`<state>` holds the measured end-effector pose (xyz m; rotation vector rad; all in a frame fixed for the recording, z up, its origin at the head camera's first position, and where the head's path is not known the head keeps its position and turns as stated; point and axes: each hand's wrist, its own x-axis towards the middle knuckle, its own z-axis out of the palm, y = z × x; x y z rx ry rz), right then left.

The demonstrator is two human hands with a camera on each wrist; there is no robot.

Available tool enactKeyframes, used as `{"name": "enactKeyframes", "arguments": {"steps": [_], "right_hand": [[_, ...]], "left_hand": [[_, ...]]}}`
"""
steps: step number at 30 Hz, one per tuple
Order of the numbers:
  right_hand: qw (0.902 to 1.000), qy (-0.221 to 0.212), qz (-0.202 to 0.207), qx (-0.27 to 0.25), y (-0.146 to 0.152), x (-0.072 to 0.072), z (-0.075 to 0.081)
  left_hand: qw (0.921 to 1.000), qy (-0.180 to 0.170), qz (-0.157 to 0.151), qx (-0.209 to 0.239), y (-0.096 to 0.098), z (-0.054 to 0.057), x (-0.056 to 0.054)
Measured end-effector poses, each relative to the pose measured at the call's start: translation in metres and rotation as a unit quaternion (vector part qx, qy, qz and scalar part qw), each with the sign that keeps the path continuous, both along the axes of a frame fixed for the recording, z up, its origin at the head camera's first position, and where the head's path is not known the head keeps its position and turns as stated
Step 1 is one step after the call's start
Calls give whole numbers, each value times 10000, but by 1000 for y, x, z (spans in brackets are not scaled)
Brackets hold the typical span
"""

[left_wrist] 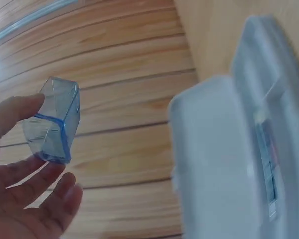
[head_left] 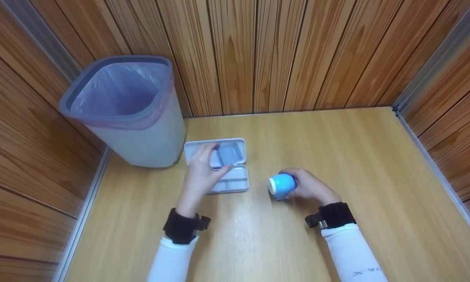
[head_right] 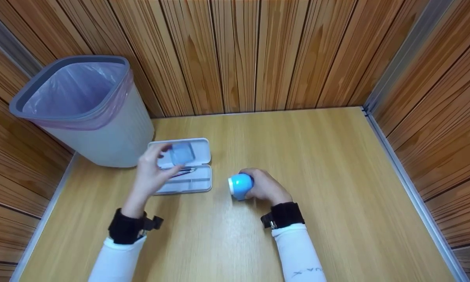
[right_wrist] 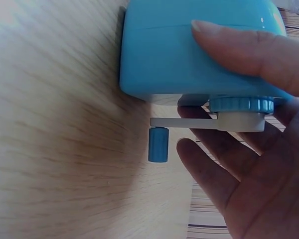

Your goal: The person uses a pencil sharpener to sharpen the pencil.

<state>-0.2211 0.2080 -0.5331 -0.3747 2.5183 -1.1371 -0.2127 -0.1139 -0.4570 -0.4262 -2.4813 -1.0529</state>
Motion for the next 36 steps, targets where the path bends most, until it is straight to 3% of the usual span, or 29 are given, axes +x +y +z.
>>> {"name": "enactKeyframes", "arguments": {"steps": [3, 6, 11, 20, 26, 36], "right_hand": [[10000, 12, 11, -8, 0, -1, 0], [10000, 27, 53, 39, 0, -1, 0], [9999, 37, 62, 71, -1, -2, 0], [9999, 60, 124, 29, 1, 1, -1], [9998, 76, 156, -5, 1, 0, -1], [9999, 76, 130, 17, 0, -1, 0]], "left_hand": [[9964, -830, -69, -140, 14, -16, 5], [9869, -1591, -190, -188, 26, -29, 10], [9733, -2248, -441, -133, 42, -51, 15], [9670, -2445, -622, -361, 59, -78, 24], [9678, -2280, -654, -845, 70, -87, 29], [9653, -2392, -721, -757, 82, -97, 25]]}}
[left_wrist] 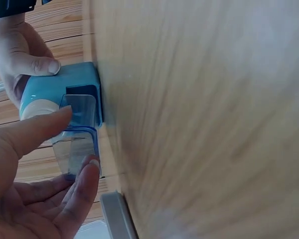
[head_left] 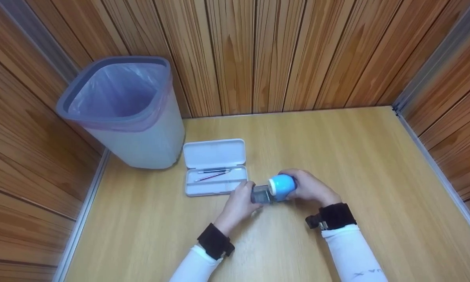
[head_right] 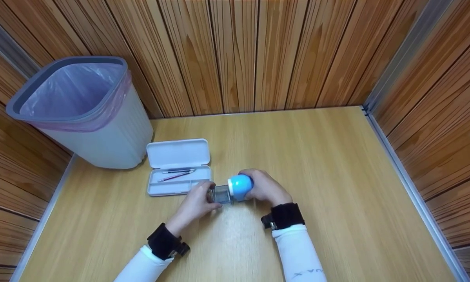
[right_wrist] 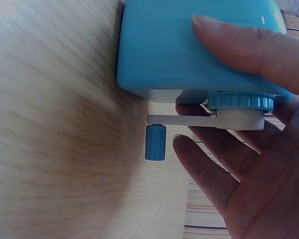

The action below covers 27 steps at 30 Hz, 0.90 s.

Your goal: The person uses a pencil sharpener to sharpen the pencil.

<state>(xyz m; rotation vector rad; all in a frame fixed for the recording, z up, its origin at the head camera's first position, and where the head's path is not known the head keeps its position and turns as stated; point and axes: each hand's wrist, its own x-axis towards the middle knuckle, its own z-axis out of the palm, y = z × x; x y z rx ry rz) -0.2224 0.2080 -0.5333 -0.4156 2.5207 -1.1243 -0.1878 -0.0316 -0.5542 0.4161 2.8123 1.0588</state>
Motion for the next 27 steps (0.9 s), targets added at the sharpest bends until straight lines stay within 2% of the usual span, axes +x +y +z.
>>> {"name": "enactKeyframes", "arguments": {"steps": [13, 19, 27], "right_hand": [[9998, 139, 38, 152, -2, -1, -1], [9999, 86, 36, 88, -2, -2, 0], [9999, 124, 60, 97, -1, -1, -2]], "left_hand": [[9990, -19, -81, -435, 9, -5, -5], [9991, -63, -239, -344, 13, -4, -8], [9986, -408, -315, -153, 13, -4, -14]]}}
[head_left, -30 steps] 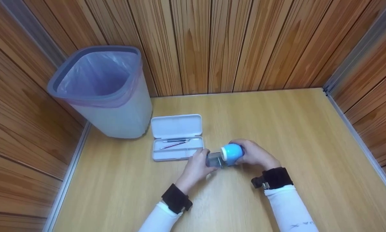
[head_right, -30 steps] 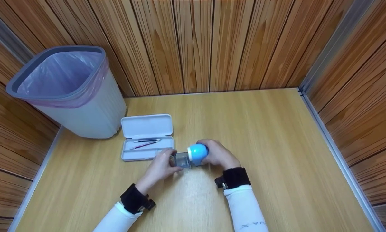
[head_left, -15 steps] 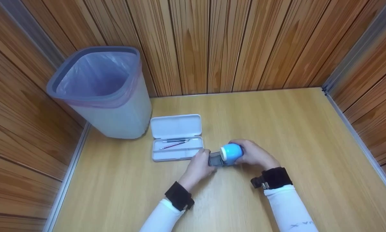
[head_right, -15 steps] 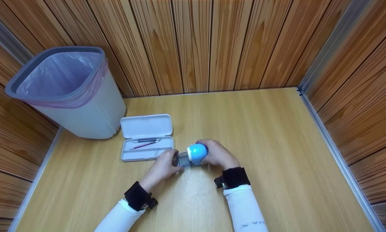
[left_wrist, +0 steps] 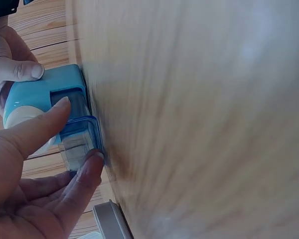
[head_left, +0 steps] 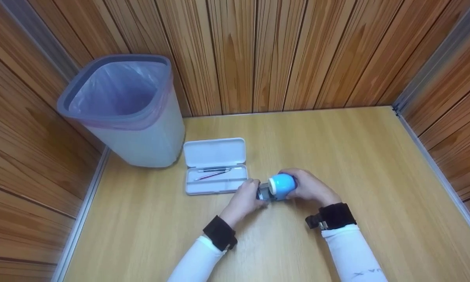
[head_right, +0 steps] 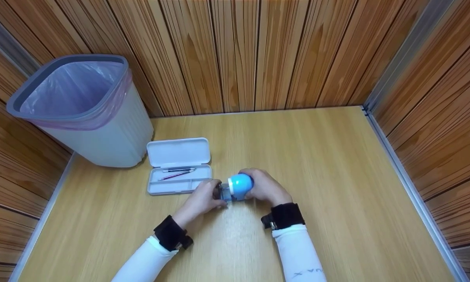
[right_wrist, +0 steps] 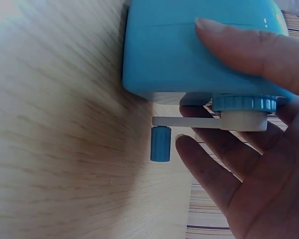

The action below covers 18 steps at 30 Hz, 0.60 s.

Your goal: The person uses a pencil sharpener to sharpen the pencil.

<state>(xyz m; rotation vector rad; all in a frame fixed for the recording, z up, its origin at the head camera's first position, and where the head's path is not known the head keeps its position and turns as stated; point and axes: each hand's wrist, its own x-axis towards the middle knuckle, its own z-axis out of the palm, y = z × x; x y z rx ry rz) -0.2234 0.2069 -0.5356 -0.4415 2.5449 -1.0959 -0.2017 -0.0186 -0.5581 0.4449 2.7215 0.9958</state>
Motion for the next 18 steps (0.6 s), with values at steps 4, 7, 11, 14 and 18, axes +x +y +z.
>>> {"name": "enactKeyframes", "arguments": {"steps": [4, 7, 11, 14, 18], "right_hand": [[10000, 4, 7, -19, 1, 1, 0], [10000, 14, 38, -50, 1, 0, 0], [10000, 40, 24, -70, 0, -1, 1], [10000, 48, 7, -64, 0, -1, 1], [10000, 62, -3, -41, -1, -1, 0]], "left_hand": [[9999, -29, -98, -27, 2, 0, -2], [9999, -9, -146, -11, 2, 1, -3], [9991, 189, -334, 160, 3, 0, -5], [9981, 328, -452, 266, 3, -2, -6], [9976, 358, -475, 356, 3, -3, -7]]}}
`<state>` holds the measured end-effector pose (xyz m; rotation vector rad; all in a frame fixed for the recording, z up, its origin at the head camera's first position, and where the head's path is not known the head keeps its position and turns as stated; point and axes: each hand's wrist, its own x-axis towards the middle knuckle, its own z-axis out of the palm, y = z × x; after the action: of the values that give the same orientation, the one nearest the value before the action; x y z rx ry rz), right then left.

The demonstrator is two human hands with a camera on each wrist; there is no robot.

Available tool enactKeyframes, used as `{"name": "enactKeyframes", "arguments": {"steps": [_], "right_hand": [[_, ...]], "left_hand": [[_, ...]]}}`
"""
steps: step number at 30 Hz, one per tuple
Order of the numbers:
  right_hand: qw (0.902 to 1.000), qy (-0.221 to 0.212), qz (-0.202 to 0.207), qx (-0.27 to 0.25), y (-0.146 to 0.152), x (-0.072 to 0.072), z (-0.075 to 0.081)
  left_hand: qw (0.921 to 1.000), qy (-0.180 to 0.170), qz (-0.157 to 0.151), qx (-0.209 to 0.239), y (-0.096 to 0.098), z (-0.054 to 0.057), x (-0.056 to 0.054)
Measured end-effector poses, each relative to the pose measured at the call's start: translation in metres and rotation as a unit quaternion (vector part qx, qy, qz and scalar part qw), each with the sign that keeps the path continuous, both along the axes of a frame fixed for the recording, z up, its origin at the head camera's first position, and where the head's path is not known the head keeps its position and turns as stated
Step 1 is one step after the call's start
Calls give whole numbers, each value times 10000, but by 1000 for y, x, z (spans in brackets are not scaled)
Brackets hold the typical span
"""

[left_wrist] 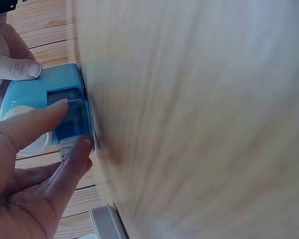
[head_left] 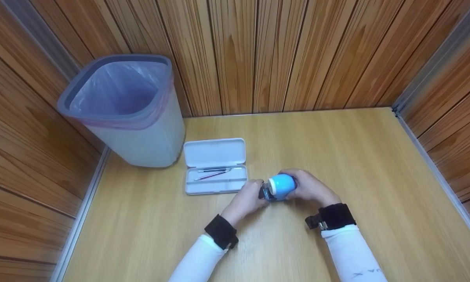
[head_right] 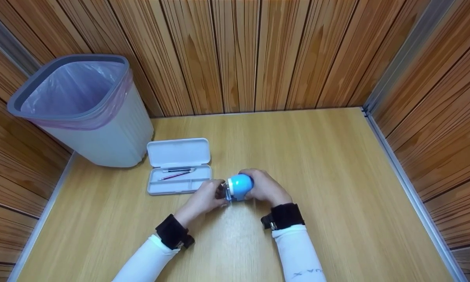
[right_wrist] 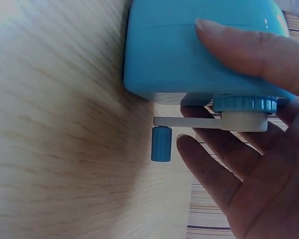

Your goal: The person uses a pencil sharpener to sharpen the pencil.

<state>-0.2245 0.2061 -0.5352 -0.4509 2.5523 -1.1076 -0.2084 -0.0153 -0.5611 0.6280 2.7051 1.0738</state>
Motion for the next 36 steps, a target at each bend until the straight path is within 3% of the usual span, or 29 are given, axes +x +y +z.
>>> {"name": "enactKeyframes", "arguments": {"steps": [6, 13, 21, 28, 36], "right_hand": [[10000, -60, -35, -43, 1, 0, 1], [10000, 13, 48, -75, 0, -1, 0], [10000, -13, 40, -27, 0, -1, -1], [9998, 95, 153, -75, 0, -1, 1], [9998, 42, 178, -114, -1, 0, 0]], "left_hand": [[10000, -4, 47, 0, 3, 1, -2], [9994, 270, -154, -152, 9, 2, -3], [9993, 202, -131, -299, 10, 3, -3], [9978, 413, -160, -488, 13, 6, -3], [9985, 281, -72, -470, 19, 5, -3]]}}
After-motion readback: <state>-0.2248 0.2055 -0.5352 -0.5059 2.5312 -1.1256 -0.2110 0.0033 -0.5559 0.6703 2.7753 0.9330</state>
